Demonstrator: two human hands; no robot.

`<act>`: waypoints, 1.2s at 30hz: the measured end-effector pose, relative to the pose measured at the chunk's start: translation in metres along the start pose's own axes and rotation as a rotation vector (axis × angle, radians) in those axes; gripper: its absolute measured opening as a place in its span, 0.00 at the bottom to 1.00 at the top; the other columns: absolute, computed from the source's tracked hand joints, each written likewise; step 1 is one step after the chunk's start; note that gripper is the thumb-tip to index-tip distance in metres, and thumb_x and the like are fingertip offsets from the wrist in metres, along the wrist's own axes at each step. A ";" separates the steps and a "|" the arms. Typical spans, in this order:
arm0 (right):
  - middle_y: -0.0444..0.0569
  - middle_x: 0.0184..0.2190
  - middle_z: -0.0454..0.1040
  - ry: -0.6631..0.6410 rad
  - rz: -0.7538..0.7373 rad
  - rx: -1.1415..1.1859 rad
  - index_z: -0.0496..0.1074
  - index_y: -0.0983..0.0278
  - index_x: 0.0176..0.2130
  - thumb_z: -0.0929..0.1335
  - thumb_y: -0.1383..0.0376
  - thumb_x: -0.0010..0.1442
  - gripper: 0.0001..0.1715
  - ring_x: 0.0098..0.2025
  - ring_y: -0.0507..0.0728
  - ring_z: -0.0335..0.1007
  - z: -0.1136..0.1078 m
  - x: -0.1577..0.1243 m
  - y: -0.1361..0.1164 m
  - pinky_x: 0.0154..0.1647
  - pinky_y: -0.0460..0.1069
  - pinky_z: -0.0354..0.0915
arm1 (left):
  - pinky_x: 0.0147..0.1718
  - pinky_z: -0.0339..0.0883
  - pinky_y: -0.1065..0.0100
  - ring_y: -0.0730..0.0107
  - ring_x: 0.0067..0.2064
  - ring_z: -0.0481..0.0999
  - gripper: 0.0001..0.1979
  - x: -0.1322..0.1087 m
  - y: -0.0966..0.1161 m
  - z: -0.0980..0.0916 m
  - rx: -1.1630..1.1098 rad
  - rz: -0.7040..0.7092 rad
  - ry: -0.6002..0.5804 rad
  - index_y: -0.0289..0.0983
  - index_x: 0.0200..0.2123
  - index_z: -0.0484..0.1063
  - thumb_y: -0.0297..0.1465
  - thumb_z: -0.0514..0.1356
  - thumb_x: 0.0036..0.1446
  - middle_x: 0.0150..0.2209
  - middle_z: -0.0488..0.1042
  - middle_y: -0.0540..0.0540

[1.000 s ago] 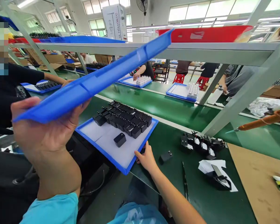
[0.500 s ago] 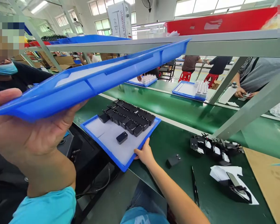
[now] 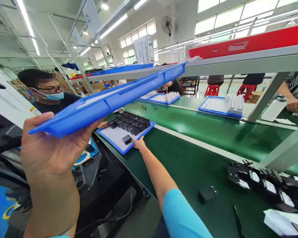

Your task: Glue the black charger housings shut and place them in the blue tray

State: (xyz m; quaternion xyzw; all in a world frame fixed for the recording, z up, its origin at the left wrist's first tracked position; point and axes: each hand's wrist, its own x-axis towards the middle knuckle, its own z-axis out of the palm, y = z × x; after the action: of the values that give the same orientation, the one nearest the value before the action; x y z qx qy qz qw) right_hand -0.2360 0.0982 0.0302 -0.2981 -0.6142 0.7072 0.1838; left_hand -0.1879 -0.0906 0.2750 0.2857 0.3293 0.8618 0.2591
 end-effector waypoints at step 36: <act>0.52 0.42 0.78 -0.247 -0.276 -1.392 0.70 0.60 0.55 0.66 0.55 0.61 0.25 0.42 0.59 0.76 -0.216 -0.394 -0.009 0.39 0.49 0.68 | 0.33 0.70 0.60 0.57 0.29 0.76 0.24 -0.112 -0.188 -0.155 1.726 -0.310 -0.201 0.40 0.25 0.73 0.51 0.51 0.59 0.24 0.75 0.47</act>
State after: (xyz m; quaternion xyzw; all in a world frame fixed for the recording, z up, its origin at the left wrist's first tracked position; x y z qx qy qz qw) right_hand 0.1999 0.0168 0.1016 -0.1836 -0.9709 0.1504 -0.0319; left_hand -0.1638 -0.1047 0.0084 0.4085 0.8760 0.2383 0.0947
